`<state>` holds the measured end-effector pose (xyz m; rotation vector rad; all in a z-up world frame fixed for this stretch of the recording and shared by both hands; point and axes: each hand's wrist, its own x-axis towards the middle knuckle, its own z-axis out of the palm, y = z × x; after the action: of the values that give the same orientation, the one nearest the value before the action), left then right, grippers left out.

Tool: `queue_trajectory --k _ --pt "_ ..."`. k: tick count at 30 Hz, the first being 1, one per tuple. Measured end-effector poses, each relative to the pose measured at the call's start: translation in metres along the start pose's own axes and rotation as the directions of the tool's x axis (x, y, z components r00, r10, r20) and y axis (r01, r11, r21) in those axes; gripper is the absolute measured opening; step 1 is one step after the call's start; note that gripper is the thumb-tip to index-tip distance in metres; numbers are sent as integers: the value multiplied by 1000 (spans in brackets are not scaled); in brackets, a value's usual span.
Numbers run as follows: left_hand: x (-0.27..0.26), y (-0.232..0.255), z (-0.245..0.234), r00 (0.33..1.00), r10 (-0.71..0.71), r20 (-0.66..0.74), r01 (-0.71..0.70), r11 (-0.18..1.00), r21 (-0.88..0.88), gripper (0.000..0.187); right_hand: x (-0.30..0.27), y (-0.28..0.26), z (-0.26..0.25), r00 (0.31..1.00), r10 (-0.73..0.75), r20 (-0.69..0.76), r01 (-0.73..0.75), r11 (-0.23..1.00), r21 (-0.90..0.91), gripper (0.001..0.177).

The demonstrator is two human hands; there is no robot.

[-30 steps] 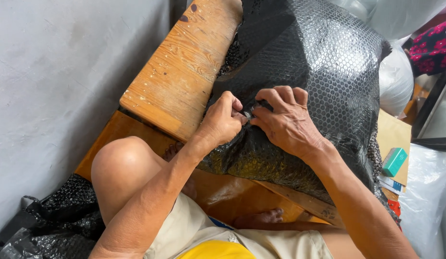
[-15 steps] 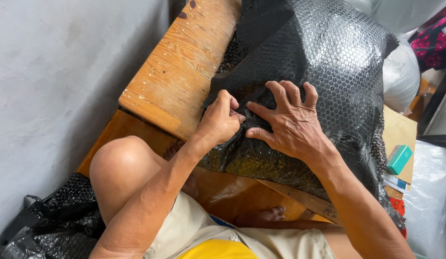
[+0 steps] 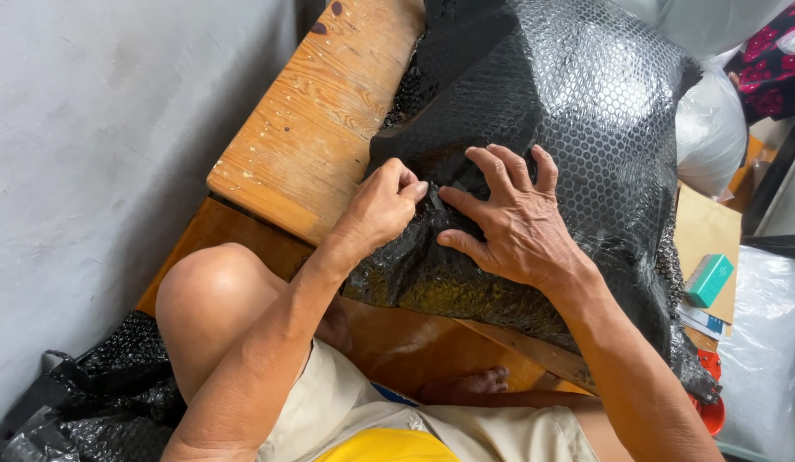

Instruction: Wrapping an object in black bubble wrap and securing it with clear tape using a handheld tape dispenser.

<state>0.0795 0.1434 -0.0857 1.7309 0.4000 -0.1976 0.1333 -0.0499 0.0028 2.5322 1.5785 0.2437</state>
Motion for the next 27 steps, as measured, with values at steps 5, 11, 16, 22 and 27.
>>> queue_trajectory --k 5,11,16,22,27 --pt "-9 5 -13 995 -31 97 26 998 51 32 -2 -6 4 998 23 61 -21 999 -36 69" --pt "5 -10 0 994 -51 96 46 997 53 32 1 -11 11 995 12 104 -4 997 -81 69" --pt "0 -6 1 996 -43 73 40 998 50 28 6 -9 -1 995 -76 69 64 984 167 59" --pt "-5 0 -2 997 2 75 -9 996 89 21 11 -6 -14 981 -62 184 6 956 292 50" --pt "-8 2 -4 998 29 61 -34 997 72 23 14 -3 7 942 336 -13 -319 904 285 60"
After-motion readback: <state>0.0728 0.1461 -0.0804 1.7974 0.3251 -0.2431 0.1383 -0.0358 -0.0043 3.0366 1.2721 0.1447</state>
